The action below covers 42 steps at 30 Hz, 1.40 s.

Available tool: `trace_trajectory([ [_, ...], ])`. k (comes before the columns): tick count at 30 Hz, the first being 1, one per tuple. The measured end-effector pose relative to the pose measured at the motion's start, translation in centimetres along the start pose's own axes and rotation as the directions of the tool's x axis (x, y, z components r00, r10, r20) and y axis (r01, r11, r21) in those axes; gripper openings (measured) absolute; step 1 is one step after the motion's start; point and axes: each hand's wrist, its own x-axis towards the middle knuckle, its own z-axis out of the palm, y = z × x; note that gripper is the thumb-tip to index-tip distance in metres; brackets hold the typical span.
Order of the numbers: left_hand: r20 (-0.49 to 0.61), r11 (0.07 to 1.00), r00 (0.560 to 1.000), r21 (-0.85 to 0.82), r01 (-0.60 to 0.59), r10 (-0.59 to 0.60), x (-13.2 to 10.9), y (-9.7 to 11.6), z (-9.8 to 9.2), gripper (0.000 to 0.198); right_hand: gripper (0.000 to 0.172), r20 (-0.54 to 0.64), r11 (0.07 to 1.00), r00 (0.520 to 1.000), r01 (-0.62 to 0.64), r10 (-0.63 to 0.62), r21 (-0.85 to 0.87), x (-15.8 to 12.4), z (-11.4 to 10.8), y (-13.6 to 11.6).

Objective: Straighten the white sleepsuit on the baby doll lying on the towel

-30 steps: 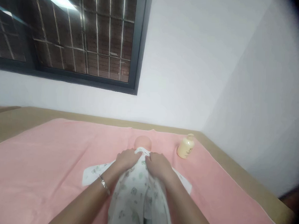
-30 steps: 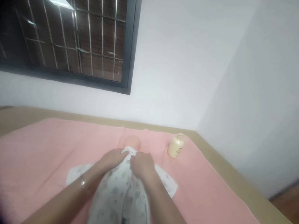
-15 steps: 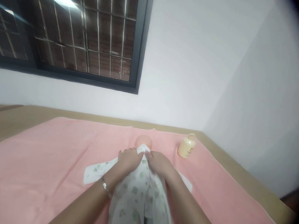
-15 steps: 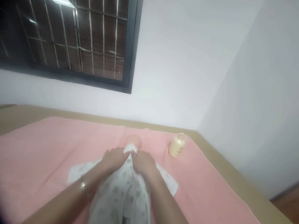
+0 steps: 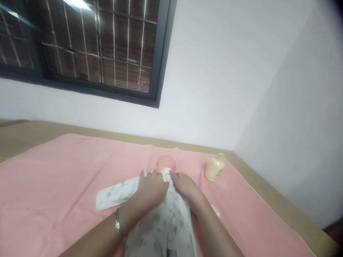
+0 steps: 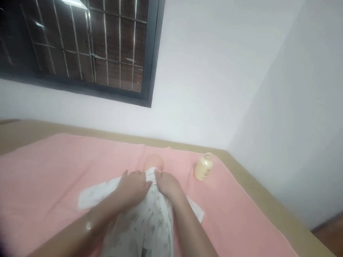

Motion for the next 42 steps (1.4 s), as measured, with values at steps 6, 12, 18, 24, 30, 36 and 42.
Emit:
trace_trajectory([
  [6, 0.071, 0.981, 0.996, -0.179, 0.07, -0.058, 1.6, -1.9, 0.6, 0.06, 0.076, -0.002, 0.998, 1.0, 0.014, -0.014, -0.067, -2.8, -1.2, -2.5],
  [12, 0.089, 0.994, 0.996, -0.108, 0.013, -0.003, 1.1, -1.6, 0.2, 0.052, 0.077, 0.003, 1.0, 1.0, -0.021, 0.021, 0.021, -1.4, -0.7, -1.0],
  [18, 0.022, 0.999, 0.999, -0.016, -0.035, 0.035, 0.3, -0.5, 0.1, 0.045, 0.071, 0.04, 0.959, 0.998, -0.059, 0.049, 0.278, -0.2, -0.5, 0.8],
  [24, 0.137, 0.966, 0.991, -0.256, 0.029, 0.007, 2.3, -2.6, 0.7, 0.061, 0.073, 0.019, 0.999, 1.0, 0.022, -0.022, 0.035, -2.3, -1.2, -1.8],
  [30, 0.082, 0.992, 0.996, -0.125, -0.024, 0.034, 1.0, -1.5, 0.1, 0.053, 0.075, 0.007, 0.999, 1.0, 0.016, -0.016, -0.052, -2.5, -0.7, -2.3],
  [36, 0.045, 0.995, 0.994, 0.009, -0.096, 0.095, -0.1, -0.5, -0.3, 0.04, 0.077, -0.007, 0.999, 1.0, -0.01, 0.01, 0.036, -0.4, -0.1, -0.1],
  [42, 0.105, 0.962, 0.994, -0.273, -0.003, 0.033, 2.0, -2.7, 0.5, 0.058, 0.077, -0.003, 0.999, 1.0, 0.024, -0.024, -0.032, -2.3, -1.1, -1.7],
])
